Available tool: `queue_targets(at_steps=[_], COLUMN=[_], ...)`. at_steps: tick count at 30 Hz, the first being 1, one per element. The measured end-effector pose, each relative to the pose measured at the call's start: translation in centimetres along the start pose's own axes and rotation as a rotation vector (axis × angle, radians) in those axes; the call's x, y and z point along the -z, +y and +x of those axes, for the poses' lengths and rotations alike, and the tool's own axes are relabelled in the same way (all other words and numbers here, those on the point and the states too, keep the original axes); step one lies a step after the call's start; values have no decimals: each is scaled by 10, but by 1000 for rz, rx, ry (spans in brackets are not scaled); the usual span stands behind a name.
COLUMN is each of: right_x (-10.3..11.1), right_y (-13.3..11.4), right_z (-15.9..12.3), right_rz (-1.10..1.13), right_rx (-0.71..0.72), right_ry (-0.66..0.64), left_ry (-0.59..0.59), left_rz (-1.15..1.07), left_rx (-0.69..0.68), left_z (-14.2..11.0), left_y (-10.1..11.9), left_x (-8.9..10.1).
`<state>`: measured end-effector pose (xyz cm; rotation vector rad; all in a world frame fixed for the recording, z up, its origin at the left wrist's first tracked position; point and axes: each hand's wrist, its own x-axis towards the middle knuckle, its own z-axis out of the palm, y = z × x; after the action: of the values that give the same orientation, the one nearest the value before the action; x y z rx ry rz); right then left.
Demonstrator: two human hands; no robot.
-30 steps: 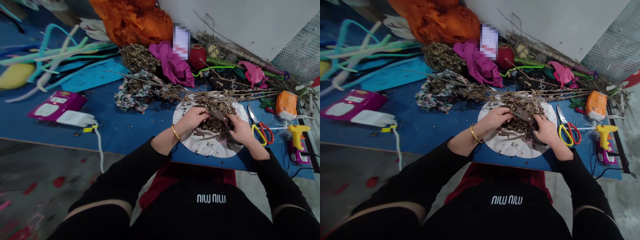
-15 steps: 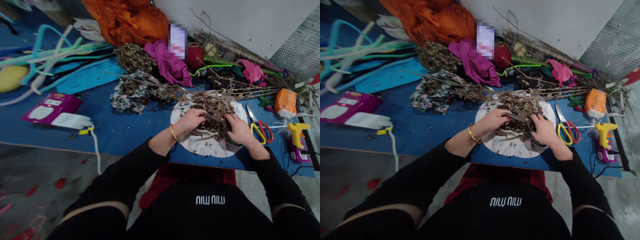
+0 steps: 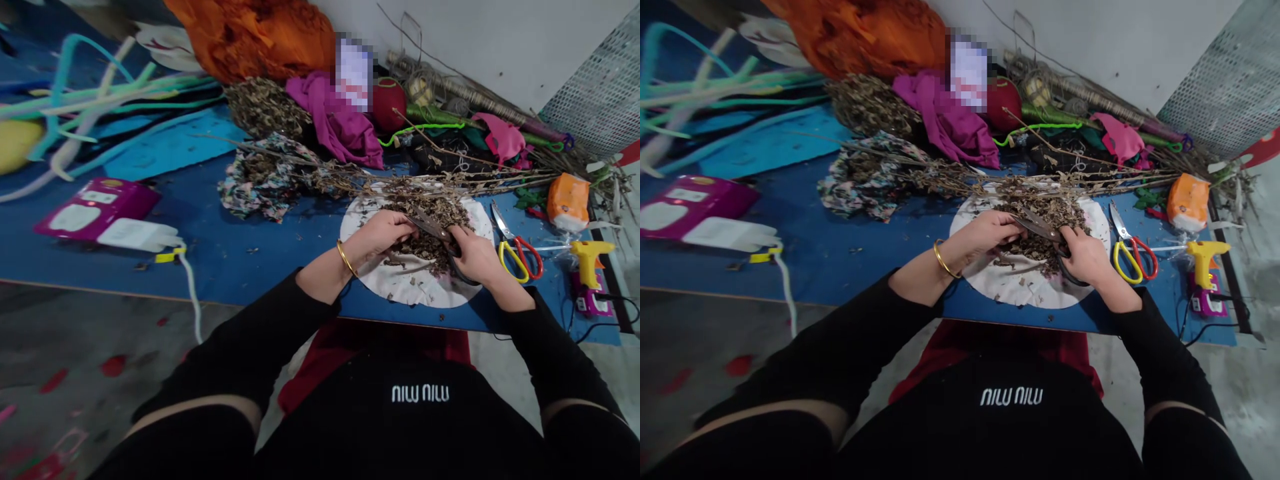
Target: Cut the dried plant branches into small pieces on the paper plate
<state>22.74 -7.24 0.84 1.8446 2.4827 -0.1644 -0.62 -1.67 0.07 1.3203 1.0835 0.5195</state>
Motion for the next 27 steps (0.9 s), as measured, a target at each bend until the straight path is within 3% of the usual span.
queue_targets(at_steps=[9,20,27], right_x=[0,3,1], right_y=[-2,9,3], right_z=[2,2,1], right_rz=[-28,83,81], right_rx=[-24,-59,-26], right_ry=[-39,26,26], left_ry=[42,17,-23], left_rz=[-19,-112,-80], left_rx=[112,-2,93], left_z=[-11,-1,-6], left_y=[18,2,9], left_x=[-7,4,-1])
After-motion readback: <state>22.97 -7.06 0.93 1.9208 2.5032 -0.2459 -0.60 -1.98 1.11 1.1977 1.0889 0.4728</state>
